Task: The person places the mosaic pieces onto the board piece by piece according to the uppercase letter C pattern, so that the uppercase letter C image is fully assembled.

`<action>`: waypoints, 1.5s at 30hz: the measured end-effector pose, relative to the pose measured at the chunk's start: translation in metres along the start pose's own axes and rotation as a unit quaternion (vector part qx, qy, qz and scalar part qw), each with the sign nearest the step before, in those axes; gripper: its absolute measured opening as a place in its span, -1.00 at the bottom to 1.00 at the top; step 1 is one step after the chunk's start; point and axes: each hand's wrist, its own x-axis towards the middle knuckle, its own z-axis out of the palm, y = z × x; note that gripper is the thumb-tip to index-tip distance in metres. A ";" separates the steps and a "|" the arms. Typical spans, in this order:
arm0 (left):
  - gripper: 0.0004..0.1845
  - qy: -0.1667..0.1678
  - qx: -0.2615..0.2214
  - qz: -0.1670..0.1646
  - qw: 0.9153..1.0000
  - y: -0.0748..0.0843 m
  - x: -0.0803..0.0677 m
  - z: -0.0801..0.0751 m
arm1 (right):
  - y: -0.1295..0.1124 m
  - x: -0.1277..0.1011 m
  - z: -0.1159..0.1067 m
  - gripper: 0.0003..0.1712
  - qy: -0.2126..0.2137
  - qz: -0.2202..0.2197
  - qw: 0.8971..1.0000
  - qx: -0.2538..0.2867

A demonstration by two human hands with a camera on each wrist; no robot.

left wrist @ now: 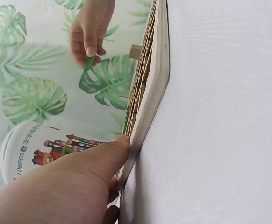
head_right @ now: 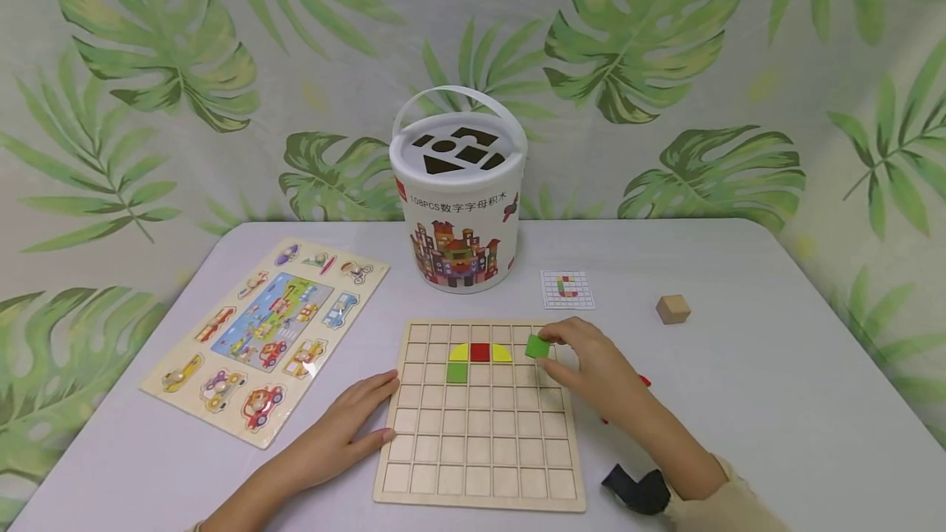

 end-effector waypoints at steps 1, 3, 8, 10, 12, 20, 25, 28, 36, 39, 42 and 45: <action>-0.33 0.000 0.000 0.000 1.000 0.000 0.000 0.000 | -0.005 0.003 0.002 -0.61 -0.006 -0.003 1.000 0.008; -0.34 0.000 0.000 0.002 1.000 0.001 0.001 -0.001 | -0.013 0.009 0.008 -0.63 -0.021 -0.008 0.999 0.025; -0.34 0.000 0.002 0.004 1.000 0.001 0.002 -0.001 | -0.028 0.019 0.025 -0.65 -0.055 -0.031 0.997 0.050; -0.34 -0.001 0.002 0.003 1.000 0.002 0.002 -0.001 | -0.031 0.021 0.033 -0.65 -0.072 -0.040 0.995 0.057; -0.34 -0.001 0.002 0.003 1.000 0.001 0.003 -0.001 | -0.033 0.022 0.040 -0.66 -0.099 -0.035 0.992 0.069; -0.34 -0.001 0.000 0.002 1.000 0.002 0.002 -0.001 | -0.032 0.022 0.063 -0.67 -0.180 0.000 0.980 0.086; -0.33 -0.001 0.004 0.002 1.000 0.002 0.002 -0.001 | -0.028 0.023 0.069 -0.66 -0.192 -0.014 0.980 0.057; -0.33 -0.001 0.004 0.002 1.000 0.001 0.002 0.000 | -0.027 0.023 0.070 -0.64 -0.200 -0.022 0.978 0.048; -0.34 -0.001 0.003 0.000 1.000 0.001 0.002 0.000 | -0.029 0.024 0.073 -0.70 -0.202 -0.032 0.978 0.037; -0.34 0.000 0.002 -0.001 1.000 0.001 0.001 0.000 | -0.029 0.025 0.074 -0.69 -0.201 -0.040 0.978 0.034; -0.34 0.000 0.002 -0.002 1.000 0.001 0.001 0.000 | -0.030 0.026 0.075 -0.70 -0.201 -0.046 0.978 0.026; -0.34 0.000 0.002 -0.003 1.000 0.002 0.001 0.000 | -0.031 0.027 0.075 -0.70 -0.203 -0.048 0.978 0.017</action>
